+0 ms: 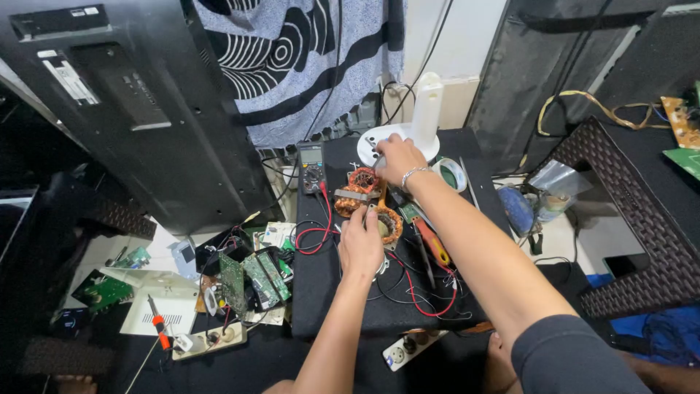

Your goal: Repairing an electronic component by inspecting copper windings and using a screwdriver to adjust wires

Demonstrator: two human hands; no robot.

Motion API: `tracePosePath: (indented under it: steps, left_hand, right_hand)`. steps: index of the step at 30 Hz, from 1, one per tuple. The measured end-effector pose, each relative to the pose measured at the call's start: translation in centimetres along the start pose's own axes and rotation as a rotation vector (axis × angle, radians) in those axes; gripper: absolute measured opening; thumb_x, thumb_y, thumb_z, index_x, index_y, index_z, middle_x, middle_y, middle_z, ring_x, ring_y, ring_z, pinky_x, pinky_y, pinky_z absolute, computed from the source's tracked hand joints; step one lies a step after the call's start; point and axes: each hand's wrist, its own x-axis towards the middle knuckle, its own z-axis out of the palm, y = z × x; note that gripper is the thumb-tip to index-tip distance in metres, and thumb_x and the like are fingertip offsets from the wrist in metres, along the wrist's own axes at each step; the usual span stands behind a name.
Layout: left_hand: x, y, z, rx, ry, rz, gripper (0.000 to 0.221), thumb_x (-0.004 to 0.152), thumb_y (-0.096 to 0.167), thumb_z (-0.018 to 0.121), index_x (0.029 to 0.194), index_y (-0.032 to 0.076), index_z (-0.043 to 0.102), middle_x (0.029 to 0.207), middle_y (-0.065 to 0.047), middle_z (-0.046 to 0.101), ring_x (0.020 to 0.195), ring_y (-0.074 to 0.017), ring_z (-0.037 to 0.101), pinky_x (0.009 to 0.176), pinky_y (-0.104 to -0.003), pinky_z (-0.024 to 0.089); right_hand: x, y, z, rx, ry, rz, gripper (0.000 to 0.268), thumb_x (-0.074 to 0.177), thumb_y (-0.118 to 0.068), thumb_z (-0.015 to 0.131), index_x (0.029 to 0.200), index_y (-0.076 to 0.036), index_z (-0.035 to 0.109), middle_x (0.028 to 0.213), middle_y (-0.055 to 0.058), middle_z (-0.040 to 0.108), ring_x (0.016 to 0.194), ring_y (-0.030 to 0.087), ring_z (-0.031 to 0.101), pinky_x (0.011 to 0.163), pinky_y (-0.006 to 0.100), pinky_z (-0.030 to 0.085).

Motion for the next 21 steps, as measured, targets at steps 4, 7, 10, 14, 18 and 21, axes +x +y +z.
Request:
tracePosePath:
  steps: [4,7,10,14,18,21]
  left_hand:
    - [0.4,-0.4,0.0,0.001,-0.003,0.010,0.051,0.102,0.047,0.037,0.141,0.018,0.055,0.126,-0.019,0.059,0.129,-0.0421,0.054,0.109,-0.050,0.041]
    - [0.7,-1.0,0.4,0.027,0.000,0.027,0.052,0.103,0.048,0.034,0.140,0.019,0.055,0.124,-0.020,0.060,0.126,-0.0429,0.056,0.108,-0.051,0.042]
    - [0.8,-1.6,1.0,0.039,0.029,0.052,0.049,0.104,0.047,0.033,0.137,0.019,0.056,0.120,-0.020,0.062,0.124,-0.0424,0.058,0.106,-0.051,0.044]
    - [1.0,-1.8,1.9,0.068,0.036,0.051,0.047,0.103,0.047,0.033,0.134,0.019,0.056,0.119,-0.019,0.063,0.121,-0.0424,0.060,0.104,-0.051,0.045]
    - [0.2,-1.2,3.1,0.075,0.039,0.079,0.041,0.103,0.044,0.035,0.128,0.017,0.055,0.116,-0.019,0.064,0.116,-0.0453,0.062,0.101,-0.053,0.047]
    - [-0.1,-0.7,4.2,0.039,0.071,0.107,0.039,0.102,0.042,0.039,0.124,0.013,0.055,0.116,-0.020,0.064,0.115,-0.0450,0.063,0.100,-0.052,0.048]
  right_hand:
    - [0.0,1.3,1.5,0.013,-0.039,0.003,0.051,0.079,-0.039,0.079,0.125,-0.022,0.066,0.134,0.009,0.056,0.124,0.041,0.058,0.100,0.049,0.054]
    - [-1.2,2.5,1.7,0.034,-0.045,-0.015,0.053,0.086,-0.037,0.075,0.135,-0.023,0.060,0.141,0.009,0.053,0.132,0.038,0.053,0.103,0.047,0.052]
    - [-4.5,1.9,-1.3,0.038,-0.046,-0.075,0.063,0.090,-0.033,0.072,0.148,-0.028,0.047,0.154,0.011,0.043,0.142,0.038,0.044,0.111,0.050,0.047]
    - [-11.0,1.9,-7.7,0.261,0.116,-0.117,0.055,0.093,-0.028,0.067,0.144,-0.015,0.055,0.141,0.018,0.055,0.132,0.039,0.052,0.108,0.051,0.046]
    - [-17.5,4.8,-8.9,0.316,0.263,0.043,0.032,0.094,-0.024,0.065,0.124,-0.014,0.070,0.110,0.016,0.074,0.110,0.039,0.067,0.095,0.052,0.053]
    - [-20.3,7.8,-5.3,0.212,0.114,0.219,0.027,0.096,-0.028,0.059,0.119,-0.025,0.074,0.112,0.008,0.077,0.111,0.033,0.070,0.097,0.048,0.055]
